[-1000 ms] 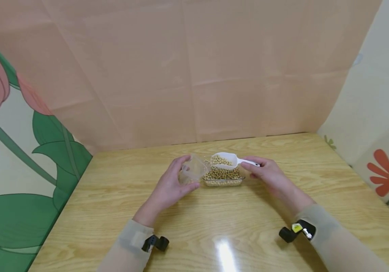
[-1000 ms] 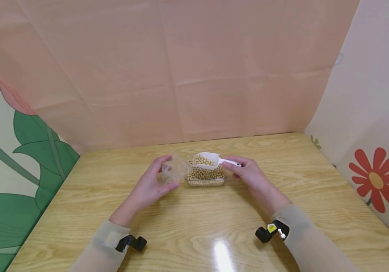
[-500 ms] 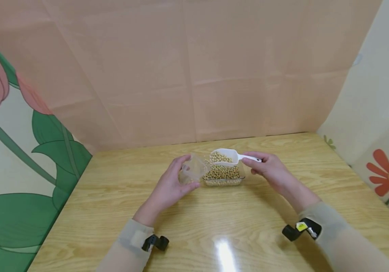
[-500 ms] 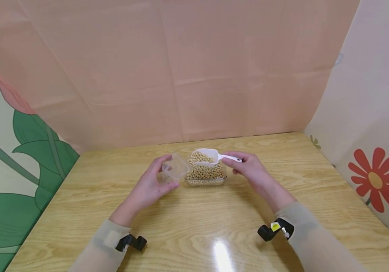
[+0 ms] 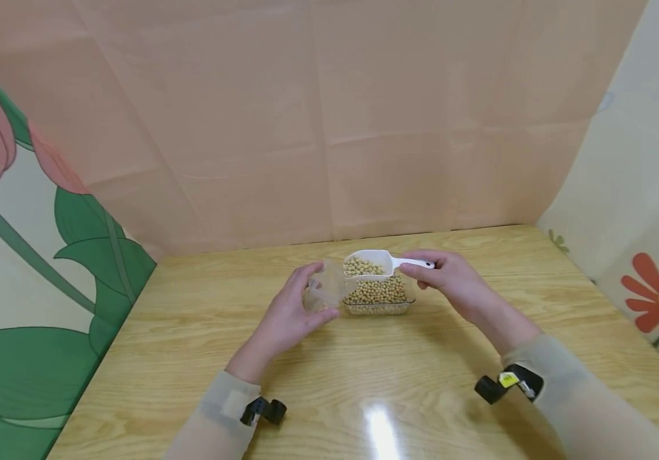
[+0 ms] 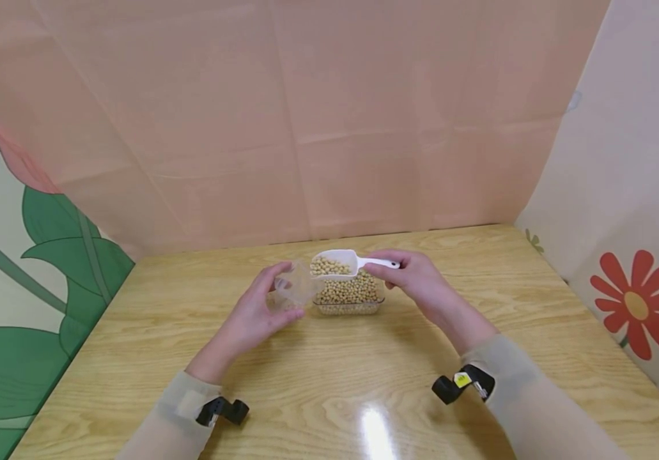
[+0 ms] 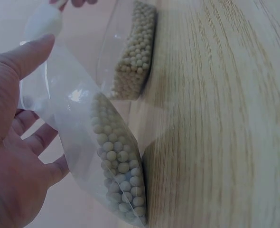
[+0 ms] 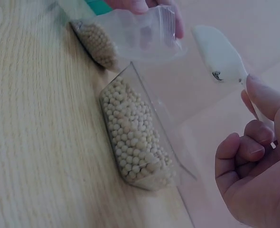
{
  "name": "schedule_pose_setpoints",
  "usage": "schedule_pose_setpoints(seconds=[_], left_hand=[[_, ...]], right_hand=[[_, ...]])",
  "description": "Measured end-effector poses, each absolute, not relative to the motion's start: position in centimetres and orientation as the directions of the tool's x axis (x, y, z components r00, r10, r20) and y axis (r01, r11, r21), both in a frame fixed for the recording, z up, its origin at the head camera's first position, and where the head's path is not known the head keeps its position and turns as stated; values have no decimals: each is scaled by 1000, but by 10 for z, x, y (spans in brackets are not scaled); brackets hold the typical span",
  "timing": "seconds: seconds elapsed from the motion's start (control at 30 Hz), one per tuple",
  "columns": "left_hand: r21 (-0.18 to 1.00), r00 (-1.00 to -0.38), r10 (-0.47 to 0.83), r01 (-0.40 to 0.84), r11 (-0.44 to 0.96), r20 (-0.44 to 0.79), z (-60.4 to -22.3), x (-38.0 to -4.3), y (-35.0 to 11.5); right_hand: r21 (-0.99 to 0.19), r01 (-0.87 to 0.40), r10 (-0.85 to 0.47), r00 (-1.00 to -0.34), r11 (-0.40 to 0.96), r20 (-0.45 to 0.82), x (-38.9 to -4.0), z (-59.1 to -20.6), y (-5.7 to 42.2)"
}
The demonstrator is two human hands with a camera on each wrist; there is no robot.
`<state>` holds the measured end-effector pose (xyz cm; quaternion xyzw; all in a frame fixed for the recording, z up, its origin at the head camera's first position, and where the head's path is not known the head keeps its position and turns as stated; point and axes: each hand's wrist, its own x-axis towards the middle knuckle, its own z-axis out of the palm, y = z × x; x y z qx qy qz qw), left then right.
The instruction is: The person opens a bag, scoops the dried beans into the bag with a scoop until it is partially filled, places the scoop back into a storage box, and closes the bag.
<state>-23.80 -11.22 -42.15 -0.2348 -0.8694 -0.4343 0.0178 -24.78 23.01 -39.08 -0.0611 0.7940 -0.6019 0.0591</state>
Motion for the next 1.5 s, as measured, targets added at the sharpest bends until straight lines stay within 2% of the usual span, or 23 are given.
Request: schedule_pose_setpoints(seconds=[0.67,0.97,1.5], left_hand=[[745,-885,400,431,510,238,-420,-237,-112],[750,-885,402,428,504,235,-421,-237,-112],[751,-881,403,438,493,249,-421,-238,-112]], right_hand=[[-894,-113,-178,-983,434,38,-248,-370,209],[-799,-229,-215,-968,556,128,-242,-359,198],[-651,-399,-283,-917,646,282,-236,-346,187]])
